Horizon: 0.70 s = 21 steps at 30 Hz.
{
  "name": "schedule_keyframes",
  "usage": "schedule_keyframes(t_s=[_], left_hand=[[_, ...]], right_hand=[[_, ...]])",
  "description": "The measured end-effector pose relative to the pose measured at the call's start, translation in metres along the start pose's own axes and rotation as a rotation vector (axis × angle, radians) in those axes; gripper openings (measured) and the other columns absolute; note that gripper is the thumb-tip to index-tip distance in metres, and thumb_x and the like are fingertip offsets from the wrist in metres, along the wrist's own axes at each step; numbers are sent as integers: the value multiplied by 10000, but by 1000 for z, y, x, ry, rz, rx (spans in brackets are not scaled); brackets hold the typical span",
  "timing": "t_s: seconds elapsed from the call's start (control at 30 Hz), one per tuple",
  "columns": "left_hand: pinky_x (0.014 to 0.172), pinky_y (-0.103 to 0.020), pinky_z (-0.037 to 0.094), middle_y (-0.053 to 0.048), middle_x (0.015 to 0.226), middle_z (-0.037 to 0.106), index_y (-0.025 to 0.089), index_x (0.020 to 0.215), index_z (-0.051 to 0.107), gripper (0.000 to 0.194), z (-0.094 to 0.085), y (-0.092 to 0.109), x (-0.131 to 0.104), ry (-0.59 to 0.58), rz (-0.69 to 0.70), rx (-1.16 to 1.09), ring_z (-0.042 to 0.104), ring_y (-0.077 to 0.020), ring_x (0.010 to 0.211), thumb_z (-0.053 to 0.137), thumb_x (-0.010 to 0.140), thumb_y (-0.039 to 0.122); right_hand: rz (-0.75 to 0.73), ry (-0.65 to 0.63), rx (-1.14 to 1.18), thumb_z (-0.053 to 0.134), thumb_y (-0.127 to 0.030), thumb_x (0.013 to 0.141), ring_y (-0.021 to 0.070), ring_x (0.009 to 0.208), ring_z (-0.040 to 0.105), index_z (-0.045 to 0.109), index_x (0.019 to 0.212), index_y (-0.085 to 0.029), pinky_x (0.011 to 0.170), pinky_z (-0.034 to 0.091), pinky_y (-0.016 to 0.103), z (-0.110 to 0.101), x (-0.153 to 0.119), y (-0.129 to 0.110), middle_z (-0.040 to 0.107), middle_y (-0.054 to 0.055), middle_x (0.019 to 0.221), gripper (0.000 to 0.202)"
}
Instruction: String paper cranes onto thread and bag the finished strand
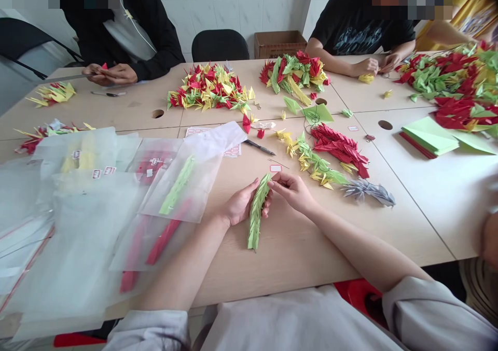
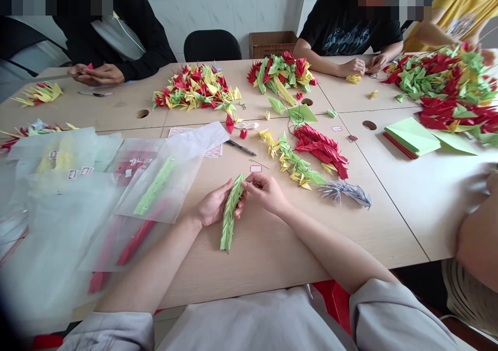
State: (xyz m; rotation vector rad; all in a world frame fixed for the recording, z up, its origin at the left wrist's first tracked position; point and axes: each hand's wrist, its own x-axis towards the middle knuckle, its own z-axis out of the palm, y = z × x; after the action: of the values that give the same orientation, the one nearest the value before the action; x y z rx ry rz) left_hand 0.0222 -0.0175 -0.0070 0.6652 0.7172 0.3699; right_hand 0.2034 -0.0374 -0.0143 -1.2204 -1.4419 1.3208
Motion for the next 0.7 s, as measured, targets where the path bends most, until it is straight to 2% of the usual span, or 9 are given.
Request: schedule_keyframes(t_s=[0.07,0.2,0.27,0.37,0.5,0.7], left_hand=[[604,-274,471,-24,715,545,173,904,570,433,1,0,2,2,6,-39,542,-138,576,402,945,570],[542,-239,428,12,664,459,179,914,567,346,2,4,1,32,1,-84,457,-111,523,416,962,487],[525,-228,408,19,659,427,166,914,579,361,3,5,0,49,-20,-78,427,-101,508,400,969,474],[515,-217,394,26,652,410,158,879,579,384,3,6,-1,41,-35,-72,411,-90,498,402,966,487],[503,-215,403,31,634,423,170,847,561,434,2,4,0,10,-47,-78,421,-87,486,405,948,562],[478,-218,448,17,602,487,171,872,556,448,-1,-1,1,-39,-29,3,470,-104,484,422,933,594]], right_hand=[[15,-36,-29,584,-523,894,149,656,547,610,820,-186,634,393,266,0,-1,-1,632,12,713,346],[-45,-58,-119,553,-494,919,151,729,559,658,874,-165,679,406,261,-7,0,-5,650,29,809,349],[-74,-65,-199,533,-478,934,129,665,512,666,876,-166,635,380,247,-12,0,-7,621,9,757,344],[-103,-49,-326,514,-467,947,105,576,398,663,862,-175,565,311,240,-18,1,-8,538,-25,666,339],[-127,-46,-334,510,-476,946,111,606,408,651,871,-179,576,306,242,-21,2,-8,555,-13,716,337],[-143,75,-299,488,-457,959,112,600,376,611,883,-172,565,293,247,-19,3,-6,507,-16,703,319]])
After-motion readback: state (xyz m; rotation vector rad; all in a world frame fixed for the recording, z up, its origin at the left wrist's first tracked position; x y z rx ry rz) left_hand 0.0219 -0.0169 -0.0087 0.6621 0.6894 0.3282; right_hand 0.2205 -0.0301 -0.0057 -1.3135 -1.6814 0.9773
